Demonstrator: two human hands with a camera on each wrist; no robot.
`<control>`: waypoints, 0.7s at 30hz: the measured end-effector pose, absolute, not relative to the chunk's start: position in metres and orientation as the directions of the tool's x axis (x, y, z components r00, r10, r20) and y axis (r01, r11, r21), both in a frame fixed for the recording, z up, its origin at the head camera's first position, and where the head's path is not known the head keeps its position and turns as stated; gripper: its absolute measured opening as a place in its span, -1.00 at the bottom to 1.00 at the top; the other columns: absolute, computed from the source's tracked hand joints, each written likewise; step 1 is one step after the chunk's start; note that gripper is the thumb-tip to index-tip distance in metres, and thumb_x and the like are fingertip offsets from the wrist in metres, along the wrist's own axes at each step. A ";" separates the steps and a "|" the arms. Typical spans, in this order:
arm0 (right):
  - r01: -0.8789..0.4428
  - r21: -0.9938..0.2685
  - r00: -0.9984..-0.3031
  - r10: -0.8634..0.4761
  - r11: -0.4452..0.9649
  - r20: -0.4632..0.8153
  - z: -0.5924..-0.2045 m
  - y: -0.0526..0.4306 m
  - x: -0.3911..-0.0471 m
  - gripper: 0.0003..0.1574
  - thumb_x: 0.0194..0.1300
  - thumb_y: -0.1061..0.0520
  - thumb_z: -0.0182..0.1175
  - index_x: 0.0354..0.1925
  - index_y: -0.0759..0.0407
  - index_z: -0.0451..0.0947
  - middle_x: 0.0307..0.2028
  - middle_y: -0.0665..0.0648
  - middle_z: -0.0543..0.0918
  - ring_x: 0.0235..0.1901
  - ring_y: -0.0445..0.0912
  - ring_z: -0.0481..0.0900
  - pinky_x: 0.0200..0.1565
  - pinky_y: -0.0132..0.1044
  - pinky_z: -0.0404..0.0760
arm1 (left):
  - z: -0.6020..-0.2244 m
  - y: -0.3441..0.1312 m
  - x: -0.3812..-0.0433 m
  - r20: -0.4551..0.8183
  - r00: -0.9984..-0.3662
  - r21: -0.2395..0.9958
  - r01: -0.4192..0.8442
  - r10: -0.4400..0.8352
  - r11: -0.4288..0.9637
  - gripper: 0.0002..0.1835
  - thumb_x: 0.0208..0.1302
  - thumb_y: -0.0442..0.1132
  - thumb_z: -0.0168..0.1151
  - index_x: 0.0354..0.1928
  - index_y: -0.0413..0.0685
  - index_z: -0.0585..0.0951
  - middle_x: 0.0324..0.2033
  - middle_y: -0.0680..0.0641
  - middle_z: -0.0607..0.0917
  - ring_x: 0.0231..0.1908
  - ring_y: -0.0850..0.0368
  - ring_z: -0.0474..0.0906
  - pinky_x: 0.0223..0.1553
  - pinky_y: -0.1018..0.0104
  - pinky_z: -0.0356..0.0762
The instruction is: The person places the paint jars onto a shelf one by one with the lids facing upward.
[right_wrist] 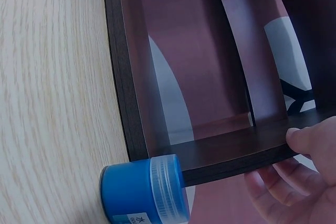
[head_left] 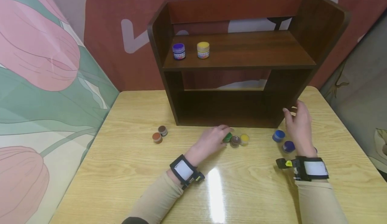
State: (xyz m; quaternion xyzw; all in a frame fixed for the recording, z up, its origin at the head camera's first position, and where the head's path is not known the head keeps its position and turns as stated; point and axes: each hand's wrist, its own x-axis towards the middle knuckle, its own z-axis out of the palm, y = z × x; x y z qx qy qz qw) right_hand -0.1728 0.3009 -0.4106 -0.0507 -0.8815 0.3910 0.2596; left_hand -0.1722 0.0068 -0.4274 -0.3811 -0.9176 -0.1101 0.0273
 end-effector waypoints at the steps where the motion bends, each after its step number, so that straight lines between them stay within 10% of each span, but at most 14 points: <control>1: -0.112 -0.716 -0.861 0.292 0.689 0.416 -0.410 0.301 -0.173 -0.41 0.47 0.06 -0.02 0.31 0.38 0.27 0.16 0.44 0.46 0.10 0.31 0.47 -0.02 0.27 0.53 | -0.428 0.007 -0.172 0.136 -0.708 0.182 0.706 0.693 0.685 -0.36 0.09 -0.23 0.43 0.27 -0.03 0.51 0.15 -0.10 0.63 -0.03 0.09 0.65 -0.08 0.38 0.64; 21: -0.103 -0.724 -0.865 0.297 0.682 0.403 -0.410 0.301 -0.173 -0.40 0.47 0.06 -0.02 0.33 0.37 0.26 0.18 0.45 0.45 0.12 0.31 0.46 0.00 0.26 0.53 | -0.434 0.003 -0.174 0.178 -0.734 0.335 0.672 0.656 0.661 -0.68 0.19 -0.38 0.31 0.00 -0.14 0.55 -0.27 -0.03 0.66 -0.29 0.20 0.58 -0.32 0.55 0.56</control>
